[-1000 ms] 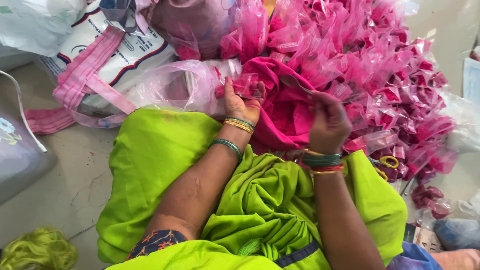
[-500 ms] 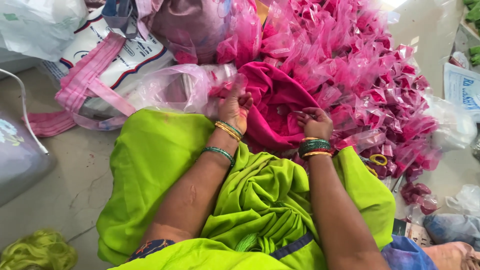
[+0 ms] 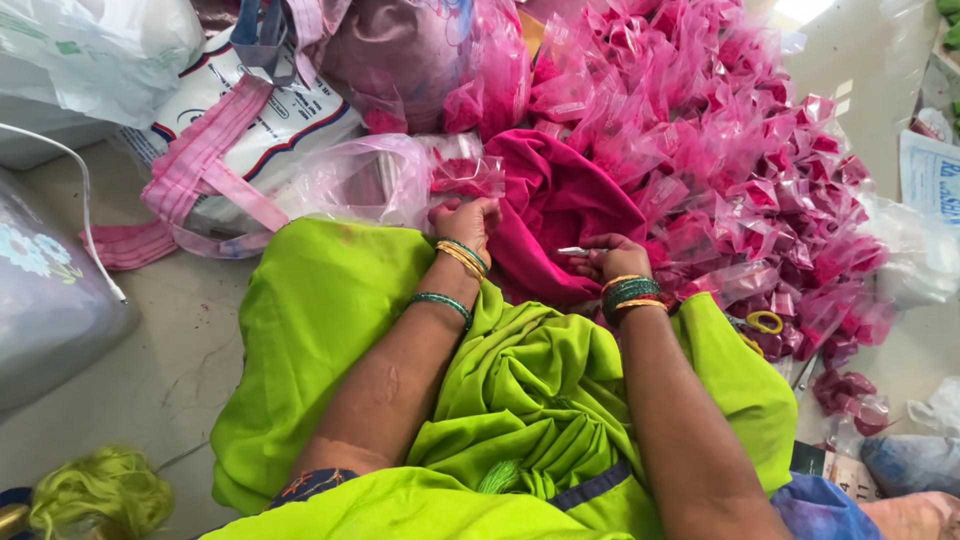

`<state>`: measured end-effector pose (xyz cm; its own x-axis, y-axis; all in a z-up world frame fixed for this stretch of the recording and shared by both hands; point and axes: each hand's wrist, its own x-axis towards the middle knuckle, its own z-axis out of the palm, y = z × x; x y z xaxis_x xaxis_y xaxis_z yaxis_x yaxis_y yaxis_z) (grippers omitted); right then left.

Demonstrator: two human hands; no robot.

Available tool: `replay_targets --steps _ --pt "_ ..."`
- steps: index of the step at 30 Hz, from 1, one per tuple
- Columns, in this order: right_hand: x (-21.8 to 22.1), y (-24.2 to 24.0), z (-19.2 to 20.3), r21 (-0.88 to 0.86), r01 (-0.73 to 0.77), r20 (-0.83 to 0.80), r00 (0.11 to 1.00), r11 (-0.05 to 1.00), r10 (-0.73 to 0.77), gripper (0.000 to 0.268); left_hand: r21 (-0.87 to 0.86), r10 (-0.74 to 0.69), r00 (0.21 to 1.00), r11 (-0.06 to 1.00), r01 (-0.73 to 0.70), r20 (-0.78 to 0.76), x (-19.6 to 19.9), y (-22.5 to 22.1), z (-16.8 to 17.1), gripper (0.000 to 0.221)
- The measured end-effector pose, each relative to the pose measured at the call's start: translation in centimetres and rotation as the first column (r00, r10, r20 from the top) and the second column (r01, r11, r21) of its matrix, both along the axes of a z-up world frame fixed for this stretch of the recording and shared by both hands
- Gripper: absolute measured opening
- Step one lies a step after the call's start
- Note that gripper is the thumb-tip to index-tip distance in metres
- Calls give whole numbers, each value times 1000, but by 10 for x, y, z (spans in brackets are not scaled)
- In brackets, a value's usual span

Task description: The person packages pink powder into small plastic bags using a spoon.

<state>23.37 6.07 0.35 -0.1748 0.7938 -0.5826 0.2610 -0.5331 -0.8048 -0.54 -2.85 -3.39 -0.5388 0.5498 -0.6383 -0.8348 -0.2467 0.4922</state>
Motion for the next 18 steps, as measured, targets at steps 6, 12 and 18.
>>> replay_targets --steps 6,12,18 --pt "9 3 -2 -78 73 -49 996 994 -77 26 -462 -465 132 885 55 -875 -16 -30 92 35" --pt "20 5 13 -37 161 -39 986 986 -163 21 -826 -733 -456 563 9 -504 -46 -11 71 32" --pt "19 2 38 22 191 -144 972 981 -186 21 -753 -693 -460 653 -75 -555 -47 -14 70 20"
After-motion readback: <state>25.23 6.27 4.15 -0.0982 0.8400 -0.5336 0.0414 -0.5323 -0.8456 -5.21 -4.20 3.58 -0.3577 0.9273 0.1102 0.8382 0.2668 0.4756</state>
